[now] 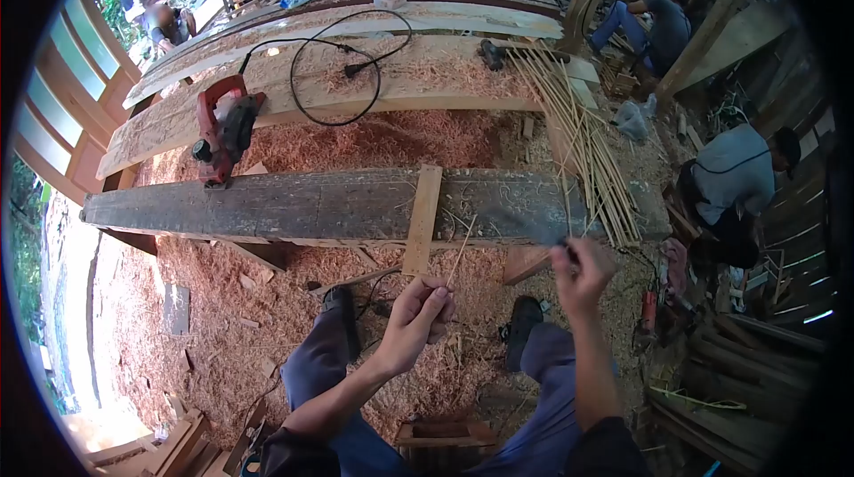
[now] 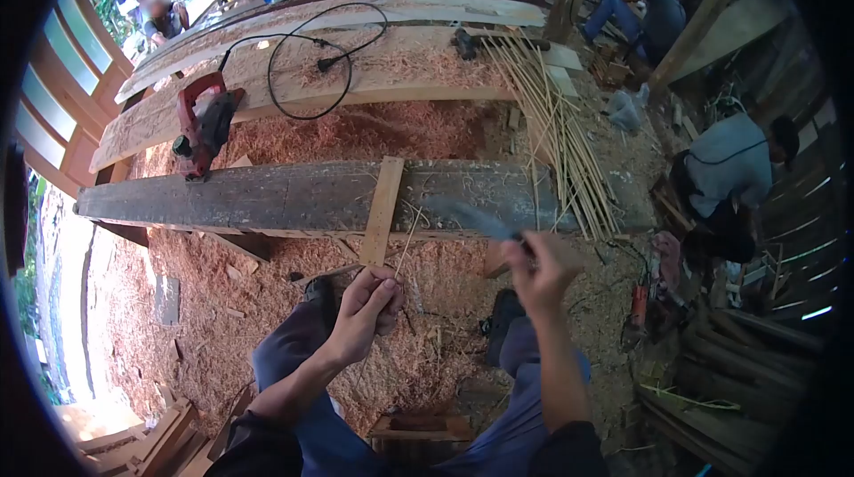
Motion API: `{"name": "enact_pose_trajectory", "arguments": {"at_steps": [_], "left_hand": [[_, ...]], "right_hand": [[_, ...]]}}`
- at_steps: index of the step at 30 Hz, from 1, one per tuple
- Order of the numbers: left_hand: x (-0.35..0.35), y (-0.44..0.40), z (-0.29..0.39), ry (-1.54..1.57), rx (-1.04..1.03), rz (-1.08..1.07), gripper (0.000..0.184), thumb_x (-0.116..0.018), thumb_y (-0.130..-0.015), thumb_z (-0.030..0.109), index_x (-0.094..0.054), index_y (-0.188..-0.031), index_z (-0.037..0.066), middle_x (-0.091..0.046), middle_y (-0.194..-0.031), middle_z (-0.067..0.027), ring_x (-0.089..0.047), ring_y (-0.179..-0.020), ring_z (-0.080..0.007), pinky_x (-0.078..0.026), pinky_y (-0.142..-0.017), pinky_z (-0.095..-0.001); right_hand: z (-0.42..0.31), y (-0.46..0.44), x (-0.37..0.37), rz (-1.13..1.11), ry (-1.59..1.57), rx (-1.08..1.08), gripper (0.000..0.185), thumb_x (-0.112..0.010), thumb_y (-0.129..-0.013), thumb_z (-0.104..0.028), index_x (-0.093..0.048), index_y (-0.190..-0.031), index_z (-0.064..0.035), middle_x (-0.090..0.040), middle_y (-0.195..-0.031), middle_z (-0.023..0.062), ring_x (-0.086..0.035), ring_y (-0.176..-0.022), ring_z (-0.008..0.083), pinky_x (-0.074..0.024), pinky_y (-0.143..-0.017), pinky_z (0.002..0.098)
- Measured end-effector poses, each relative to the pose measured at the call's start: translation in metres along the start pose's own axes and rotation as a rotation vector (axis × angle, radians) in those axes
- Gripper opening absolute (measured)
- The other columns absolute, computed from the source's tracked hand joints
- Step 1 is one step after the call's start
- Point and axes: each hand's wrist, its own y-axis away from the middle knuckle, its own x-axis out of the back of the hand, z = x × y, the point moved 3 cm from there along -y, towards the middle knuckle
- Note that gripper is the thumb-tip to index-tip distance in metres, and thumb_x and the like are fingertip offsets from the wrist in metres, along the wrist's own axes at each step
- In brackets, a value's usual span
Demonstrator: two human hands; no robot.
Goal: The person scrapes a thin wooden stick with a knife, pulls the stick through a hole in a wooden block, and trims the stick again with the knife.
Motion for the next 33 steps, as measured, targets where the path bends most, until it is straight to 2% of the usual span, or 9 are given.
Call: {"name": "enact_pose_trajectory", "arguments": {"at_steps": [6,13,16,18,21,23,25,28,33], "left_hand": [[0.004,-0.002,-0.005,-0.067,0.029,-0.017,0.018,-0.047,-0.111,0.021,-0.052,-0.103,0.006,-0.045,-0.079,0.0037,-0.034,-0.059,-0.0017,-0.027,-0.049,-0.0205],[0.003,-0.007,-0.003,-0.185,-0.075,0.027,0.018,-0.047,-0.112,0.02,-0.053,-0.105,0.004,-0.043,-0.079,0.0054,-0.035,-0.061,-0.0019,-0.028,-0.05,-0.0215],[0.002,-0.003,0.001,-0.119,-0.016,0.022,0.018,-0.046,-0.112,0.02,-0.054,-0.112,0.005,-0.043,-0.079,0.005,-0.033,-0.061,-0.002,-0.027,-0.051,-0.0211],[0.002,0.0,0.004,-0.104,-0.045,-0.044,0.014,-0.044,-0.112,0.021,-0.052,-0.116,0.01,-0.04,-0.077,0.0045,-0.03,-0.056,-0.0022,-0.024,-0.048,-0.02],[0.007,0.001,-0.001,-0.067,-0.012,-0.055,0.015,-0.042,-0.112,0.022,-0.052,-0.116,0.01,-0.042,-0.078,0.0036,-0.03,-0.056,-0.0023,-0.024,-0.048,-0.0198],[0.007,-0.001,-0.002,-0.055,-0.027,-0.041,0.017,-0.042,-0.113,0.023,-0.052,-0.113,0.01,-0.043,-0.078,0.0032,-0.03,-0.055,-0.0024,-0.024,-0.048,-0.0201],[0.008,-0.002,-0.004,-0.044,-0.029,-0.035,0.018,-0.042,-0.113,0.024,-0.052,-0.111,0.009,-0.043,-0.079,0.0028,-0.03,-0.055,-0.0026,-0.024,-0.048,-0.0205],[0.007,-0.002,-0.007,-0.087,0.045,-0.073,0.02,-0.04,-0.113,0.023,-0.052,-0.11,0.007,-0.042,-0.08,0.0042,-0.032,-0.061,-0.0023,-0.026,-0.051,-0.0216],[0.007,-0.01,-0.007,-0.085,0.001,-0.073,0.016,-0.041,-0.113,0.02,-0.05,-0.107,0.008,-0.041,-0.082,0.0051,-0.032,-0.063,-0.0021,-0.027,-0.053,-0.0213]], "right_hand": [[-0.058,0.02,-0.031,-0.322,-0.162,0.133,0.046,-0.07,-0.093,-0.053,-0.069,-0.076,-0.0102,-0.054,-0.056,0.0008,-0.055,-0.047,0.0184,-0.0394,-0.045,0.0344],[-0.051,0.015,-0.029,-0.302,-0.079,0.209,0.047,-0.07,-0.092,-0.056,-0.068,-0.075,-0.0116,-0.055,-0.056,-0.0006,-0.055,-0.048,0.0153,-0.0378,-0.045,0.0326],[-0.024,0.023,-0.023,-0.364,-0.027,0.172,0.047,-0.07,-0.093,-0.053,-0.07,-0.08,-0.0073,-0.059,-0.063,0.0014,-0.056,-0.052,0.0197,-0.0406,-0.048,0.0371],[0.005,0.011,-0.009,-0.095,0.09,-0.017,0.049,-0.066,-0.096,-0.056,-0.068,-0.075,-0.011,-0.056,-0.058,-0.002,-0.055,-0.05,0.0121,-0.0378,-0.046,0.0305],[0.009,0.005,0.005,-0.06,0.052,-0.005,0.05,-0.064,-0.098,-0.056,-0.069,-0.076,-0.0104,-0.056,-0.058,-0.0023,-0.055,-0.051,0.0123,-0.0388,-0.046,0.03],[-0.014,0.017,-0.005,-0.074,0.038,0.028,0.05,-0.065,-0.097,-0.055,-0.069,-0.078,-0.0094,-0.057,-0.06,-0.002,-0.057,-0.052,0.0125,-0.0399,-0.047,0.0301],[-0.032,0.034,-0.024,-0.287,-0.108,0.152,0.049,-0.071,-0.093,-0.053,-0.068,-0.079,-0.0061,-0.061,-0.065,0.0035,-0.059,-0.054,0.0188,-0.0418,-0.049,0.0345],[-0.062,0.029,-0.039,-0.341,-0.17,0.179,0.048,-0.074,-0.09,-0.054,-0.067,-0.078,-0.0082,-0.06,-0.063,0.0022,-0.057,-0.052,0.0197,-0.0408,-0.049,0.035],[-0.053,0.021,-0.038,-0.332,-0.109,0.221,0.046,-0.074,-0.088,-0.055,-0.068,-0.078,-0.0106,-0.059,-0.064,0.0001,-0.057,-0.053,0.0182,-0.0409,-0.049,0.0341]]}}
